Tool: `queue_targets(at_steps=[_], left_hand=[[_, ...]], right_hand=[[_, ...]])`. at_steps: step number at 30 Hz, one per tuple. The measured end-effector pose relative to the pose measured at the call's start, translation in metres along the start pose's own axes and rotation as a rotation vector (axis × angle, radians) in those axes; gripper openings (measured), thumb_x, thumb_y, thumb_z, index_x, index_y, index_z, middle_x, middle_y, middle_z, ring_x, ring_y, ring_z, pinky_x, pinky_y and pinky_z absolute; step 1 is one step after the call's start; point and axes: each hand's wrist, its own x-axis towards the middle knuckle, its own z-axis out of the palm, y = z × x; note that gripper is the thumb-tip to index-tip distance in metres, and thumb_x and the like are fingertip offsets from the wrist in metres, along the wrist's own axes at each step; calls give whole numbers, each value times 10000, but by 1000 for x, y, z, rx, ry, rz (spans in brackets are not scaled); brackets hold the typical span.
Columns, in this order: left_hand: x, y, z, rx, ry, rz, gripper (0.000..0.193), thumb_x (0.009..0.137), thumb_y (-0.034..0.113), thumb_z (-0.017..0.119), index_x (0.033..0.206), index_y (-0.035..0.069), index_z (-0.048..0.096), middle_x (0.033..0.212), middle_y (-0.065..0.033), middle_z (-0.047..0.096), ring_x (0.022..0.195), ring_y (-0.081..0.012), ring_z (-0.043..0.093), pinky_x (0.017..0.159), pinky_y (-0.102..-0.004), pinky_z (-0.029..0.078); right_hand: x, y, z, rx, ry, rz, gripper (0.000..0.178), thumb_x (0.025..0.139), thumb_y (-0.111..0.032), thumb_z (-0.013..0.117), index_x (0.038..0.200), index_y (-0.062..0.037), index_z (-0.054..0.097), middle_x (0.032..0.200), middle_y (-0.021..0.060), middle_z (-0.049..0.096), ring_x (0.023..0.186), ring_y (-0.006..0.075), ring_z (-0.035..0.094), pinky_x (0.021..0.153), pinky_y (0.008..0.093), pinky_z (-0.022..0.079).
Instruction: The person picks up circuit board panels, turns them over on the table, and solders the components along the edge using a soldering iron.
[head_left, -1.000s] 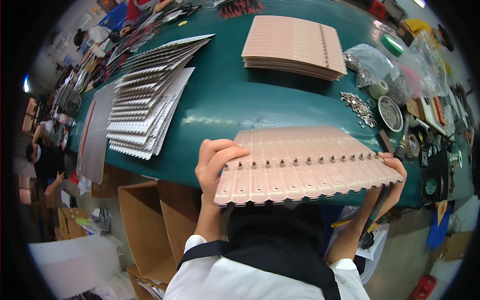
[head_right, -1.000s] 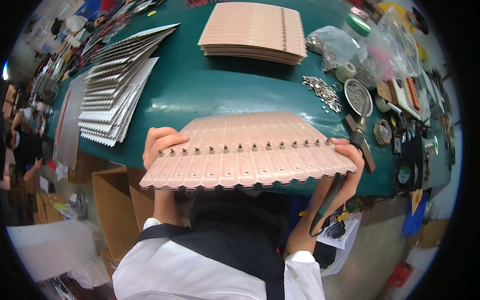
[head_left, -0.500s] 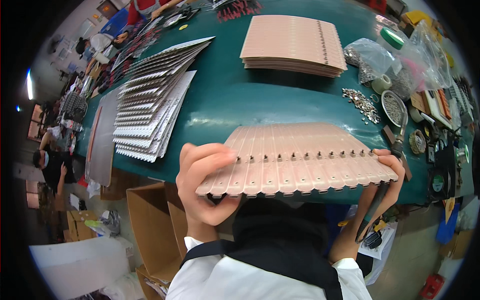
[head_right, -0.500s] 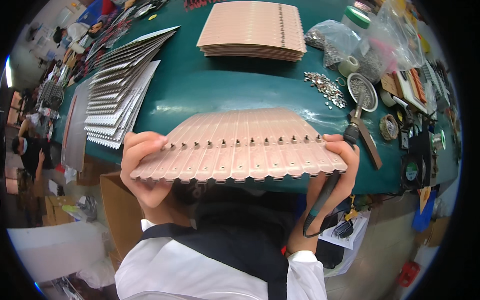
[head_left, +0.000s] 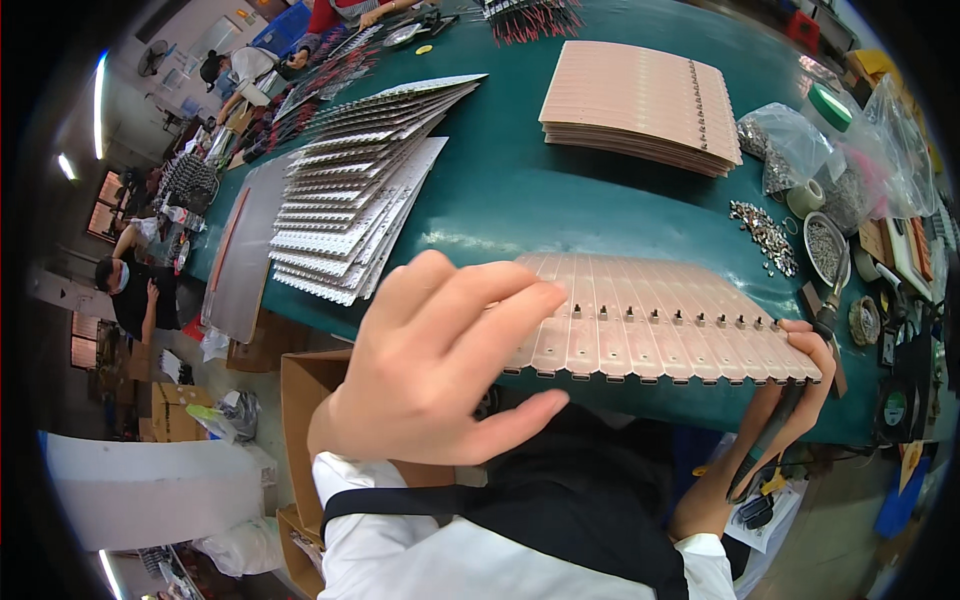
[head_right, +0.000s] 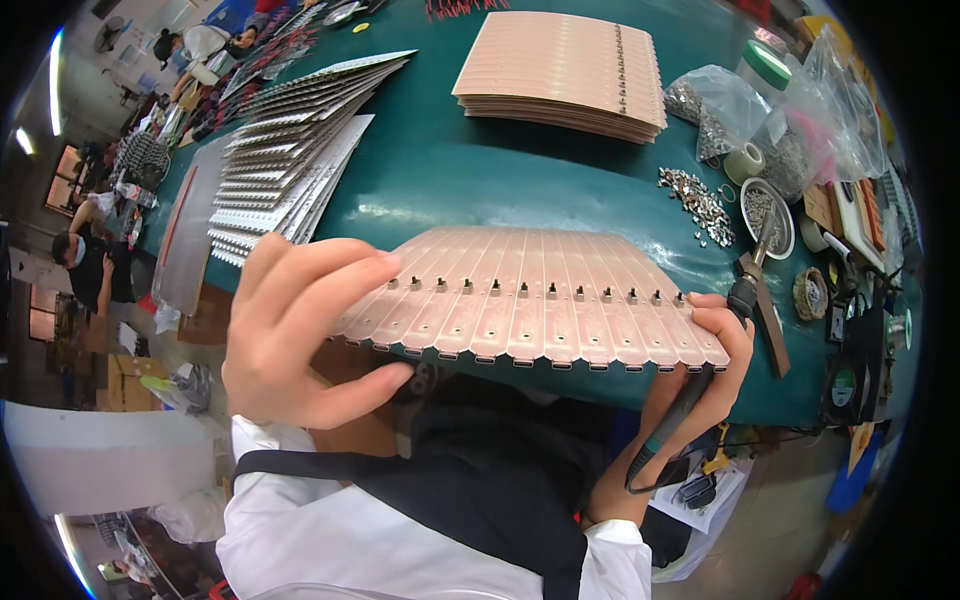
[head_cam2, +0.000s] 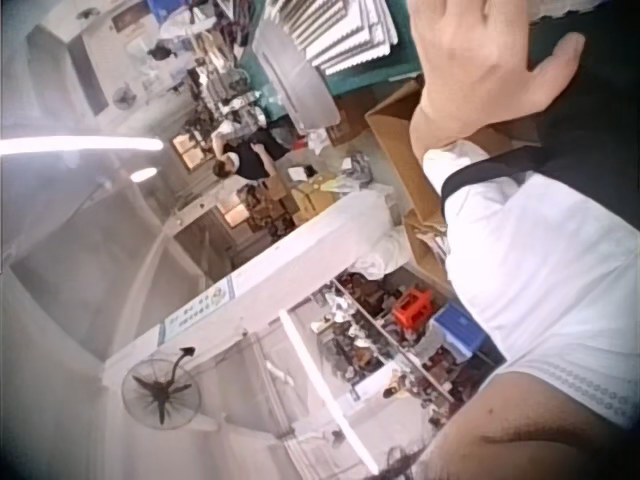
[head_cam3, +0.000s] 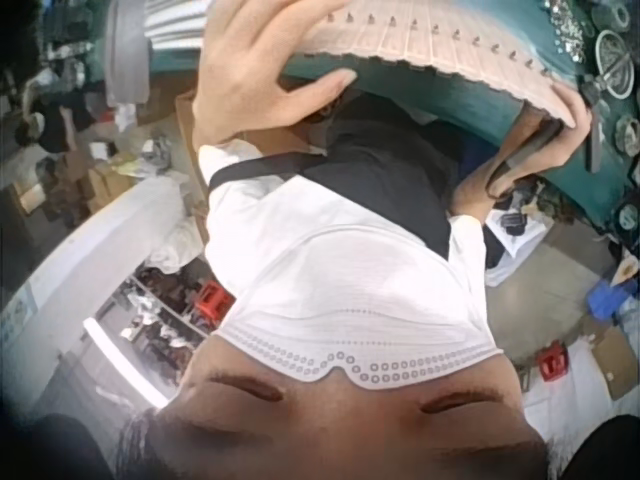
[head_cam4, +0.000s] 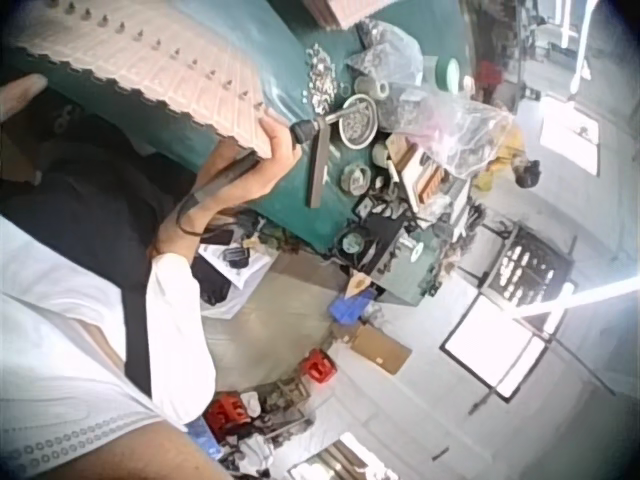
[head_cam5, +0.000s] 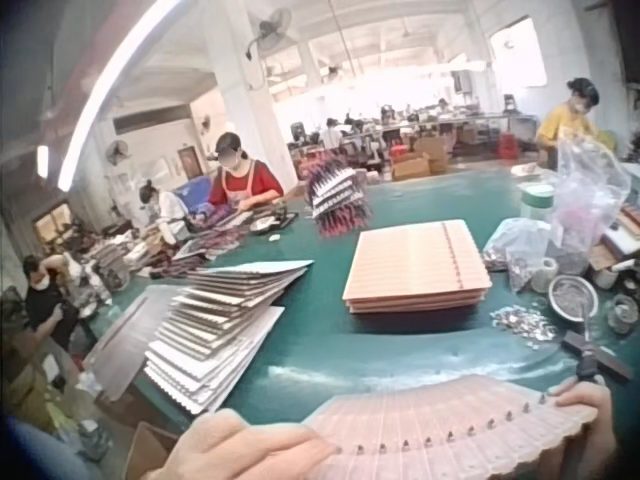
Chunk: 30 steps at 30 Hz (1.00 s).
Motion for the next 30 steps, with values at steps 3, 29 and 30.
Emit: queue_targets(at_steps=[3,29,30], left_hand=[[8,14,7,171,-118,-21,549,570,196,776,1077,35,638,977,-69,610,800,-225,518,675,-325,396],[9,-3,11,154,-234,-59,404,566,50,743,954,71,632,885,-30,611,803,-234,535,683,-351,424],[6,1,7,162,-225,-48,404,566,50,743,954,71,632,885,-30,611,803,-234,535,683,-351,424]], right_hand=[[1,-4,0,16,1,2,449,884,-361,705,1073,17,551,1004,150,593,961,246,580,855,349,459],[8,-18,0,-62,-5,-136,334,856,-257,714,1025,-7,568,921,149,604,852,278,601,774,358,482],[9,-21,-2,-60,9,-145,334,856,-257,714,1025,-7,568,921,149,604,852,278,601,774,358,482]])
